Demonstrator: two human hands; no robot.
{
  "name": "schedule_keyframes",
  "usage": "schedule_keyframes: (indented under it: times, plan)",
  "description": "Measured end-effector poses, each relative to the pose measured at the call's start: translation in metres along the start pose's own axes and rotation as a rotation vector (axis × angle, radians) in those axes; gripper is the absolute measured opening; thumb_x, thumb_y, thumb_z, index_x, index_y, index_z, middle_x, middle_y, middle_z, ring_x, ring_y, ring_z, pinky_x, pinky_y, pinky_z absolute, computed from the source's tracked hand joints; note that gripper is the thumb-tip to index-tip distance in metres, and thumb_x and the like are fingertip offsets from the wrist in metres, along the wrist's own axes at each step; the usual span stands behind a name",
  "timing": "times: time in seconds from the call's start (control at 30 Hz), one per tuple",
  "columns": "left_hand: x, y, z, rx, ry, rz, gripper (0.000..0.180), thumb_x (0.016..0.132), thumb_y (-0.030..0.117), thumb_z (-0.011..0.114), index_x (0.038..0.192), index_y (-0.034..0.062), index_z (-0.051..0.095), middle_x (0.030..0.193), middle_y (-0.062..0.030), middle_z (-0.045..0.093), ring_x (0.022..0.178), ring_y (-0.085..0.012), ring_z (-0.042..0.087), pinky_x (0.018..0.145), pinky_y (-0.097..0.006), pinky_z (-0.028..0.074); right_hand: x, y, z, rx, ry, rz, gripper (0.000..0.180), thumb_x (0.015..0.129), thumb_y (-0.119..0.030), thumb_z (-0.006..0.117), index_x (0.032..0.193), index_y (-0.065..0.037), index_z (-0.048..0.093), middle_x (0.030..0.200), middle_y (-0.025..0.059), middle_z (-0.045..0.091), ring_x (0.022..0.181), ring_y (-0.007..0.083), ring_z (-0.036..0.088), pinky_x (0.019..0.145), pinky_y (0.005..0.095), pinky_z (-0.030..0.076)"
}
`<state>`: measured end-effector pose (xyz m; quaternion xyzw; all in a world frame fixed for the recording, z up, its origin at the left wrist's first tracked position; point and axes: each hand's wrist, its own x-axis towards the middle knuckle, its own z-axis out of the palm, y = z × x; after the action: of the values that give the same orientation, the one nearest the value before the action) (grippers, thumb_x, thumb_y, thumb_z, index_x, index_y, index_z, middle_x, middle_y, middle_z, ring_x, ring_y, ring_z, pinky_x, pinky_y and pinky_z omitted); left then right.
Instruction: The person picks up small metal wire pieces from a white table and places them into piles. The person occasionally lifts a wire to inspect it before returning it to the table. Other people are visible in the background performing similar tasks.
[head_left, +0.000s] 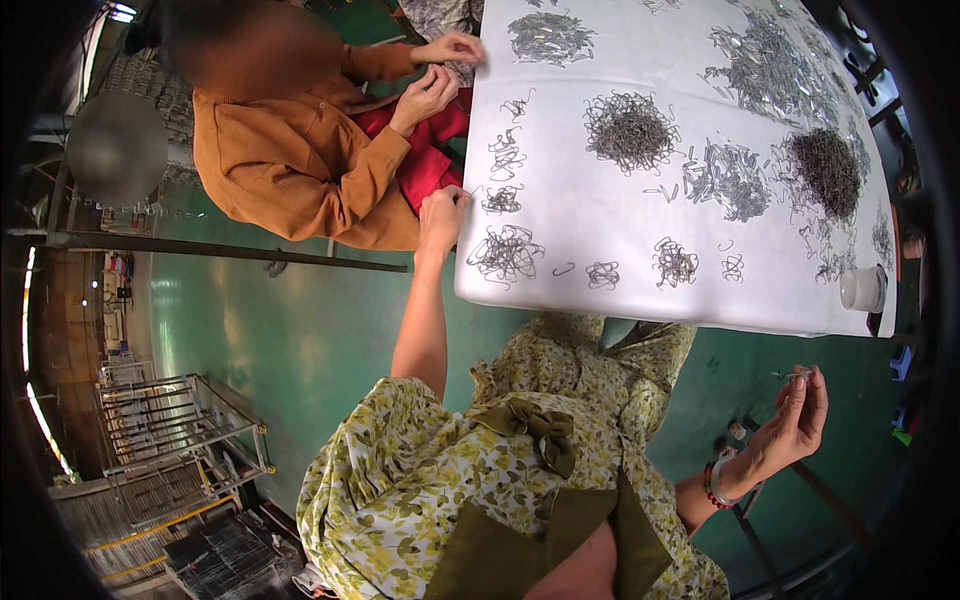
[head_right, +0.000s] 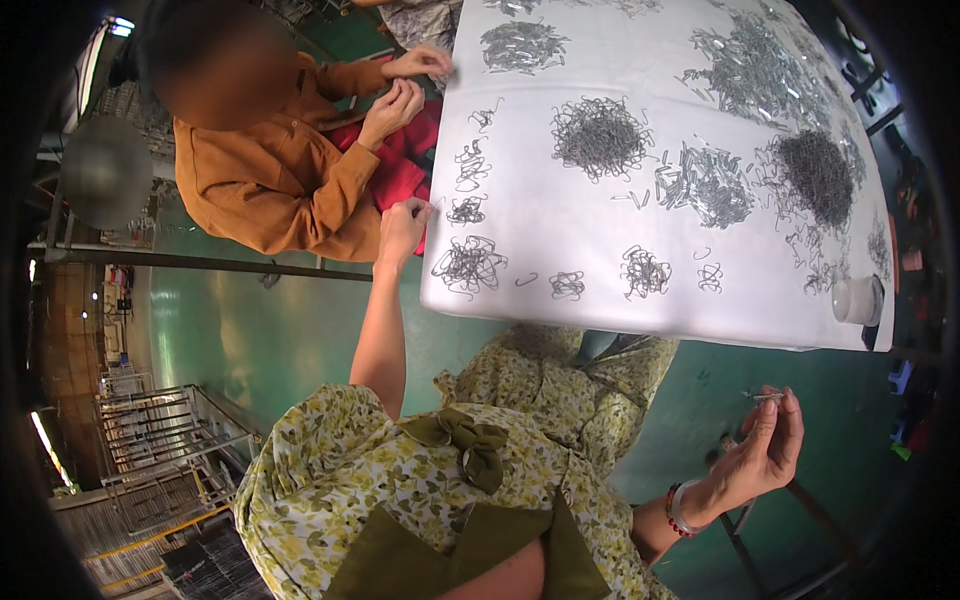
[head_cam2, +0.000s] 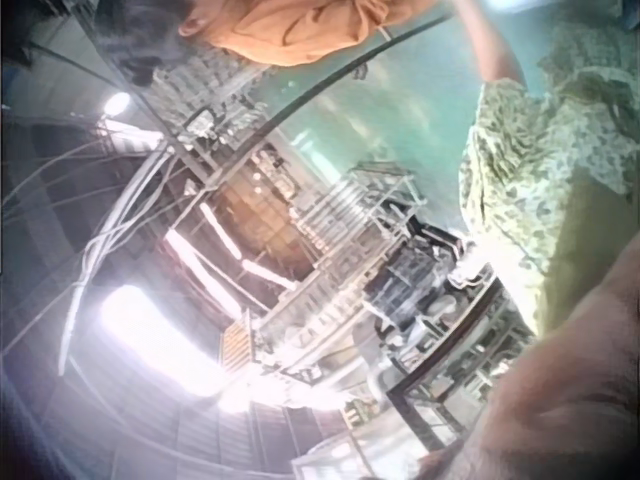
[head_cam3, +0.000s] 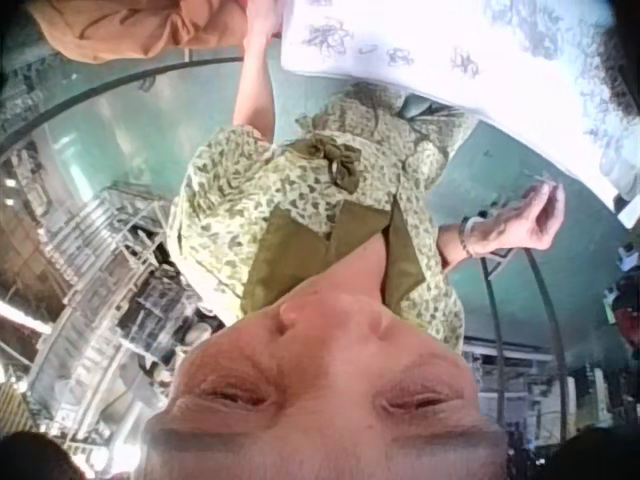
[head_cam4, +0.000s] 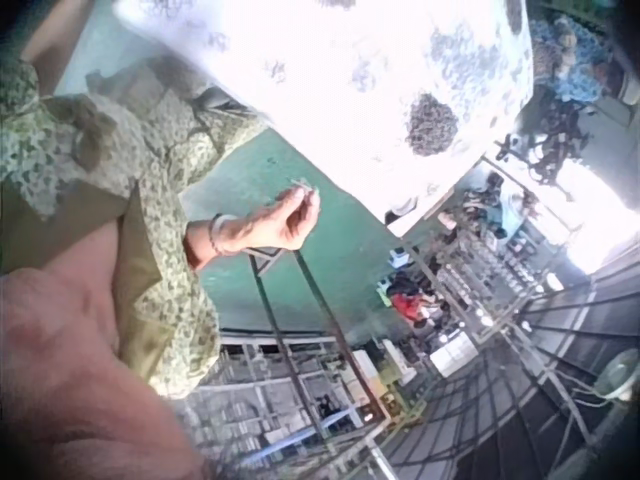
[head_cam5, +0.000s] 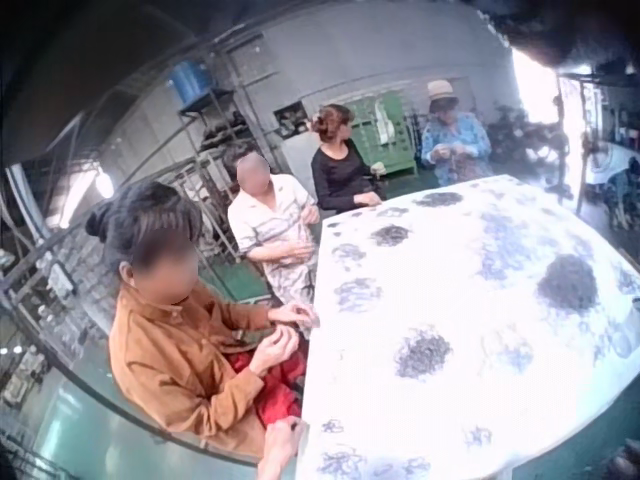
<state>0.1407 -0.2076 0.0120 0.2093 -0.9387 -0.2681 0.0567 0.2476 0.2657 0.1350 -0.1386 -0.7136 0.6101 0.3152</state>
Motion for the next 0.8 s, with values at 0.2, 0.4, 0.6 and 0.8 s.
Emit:
schedule_keyframes:
  times: [0.2, 0.4, 0.6, 0.8]
  plan:
    - [-0.011, -0.004, 0.001, -0.029, 0.005, 0.004, 0.018, 0.085, 0.016, 0.064, 0.093, 0.0005, 0.069, 0.085, -0.0194, 0.068, 0.080, -0.0324, 0.067, 0.072, -0.039, 0.050, 0.002, -0.005, 0.004, -0.019, -0.035, -0.051, 0.023, 0.087, 0.000, 0.062, 0.109, 0.007, 0.062, 0.091, 0.0135, 0.067, 0.066, 0.0075, 0.051, 0.055, 0.0196, 0.037]
    - [-0.030, 0.051, 0.039, -0.203, -0.167, 0.236, 0.017, 0.084, 0.015, 0.061, 0.090, 0.0006, 0.068, 0.087, -0.0176, 0.067, 0.081, -0.0323, 0.065, 0.075, -0.038, 0.050, 0.004, -0.008, 0.009, -0.018, -0.060, -0.033, 0.023, 0.087, -0.001, 0.062, 0.109, 0.007, 0.061, 0.091, 0.0136, 0.066, 0.066, 0.0079, 0.052, 0.055, 0.0199, 0.037]
    - [-0.028, 0.093, 0.115, -0.156, -0.250, 0.374, 0.017, 0.086, 0.014, 0.058, 0.089, 0.0002, 0.068, 0.085, -0.0204, 0.065, 0.081, -0.0362, 0.062, 0.076, -0.043, 0.049, 0.004, -0.010, 0.011, -0.031, -0.066, -0.064, 0.022, 0.088, -0.001, 0.062, 0.108, 0.007, 0.062, 0.091, 0.0139, 0.066, 0.067, 0.0081, 0.052, 0.054, 0.0196, 0.036]
    - [-0.026, 0.103, 0.131, -0.092, -0.248, 0.429, 0.018, 0.087, 0.014, 0.056, 0.094, 0.0011, 0.067, 0.086, -0.0199, 0.064, 0.082, -0.0365, 0.062, 0.076, -0.044, 0.049, 0.005, -0.012, 0.006, -0.032, -0.077, -0.068, 0.021, 0.088, -0.001, 0.062, 0.107, 0.006, 0.062, 0.091, 0.0130, 0.066, 0.066, 0.0075, 0.052, 0.054, 0.0195, 0.036]
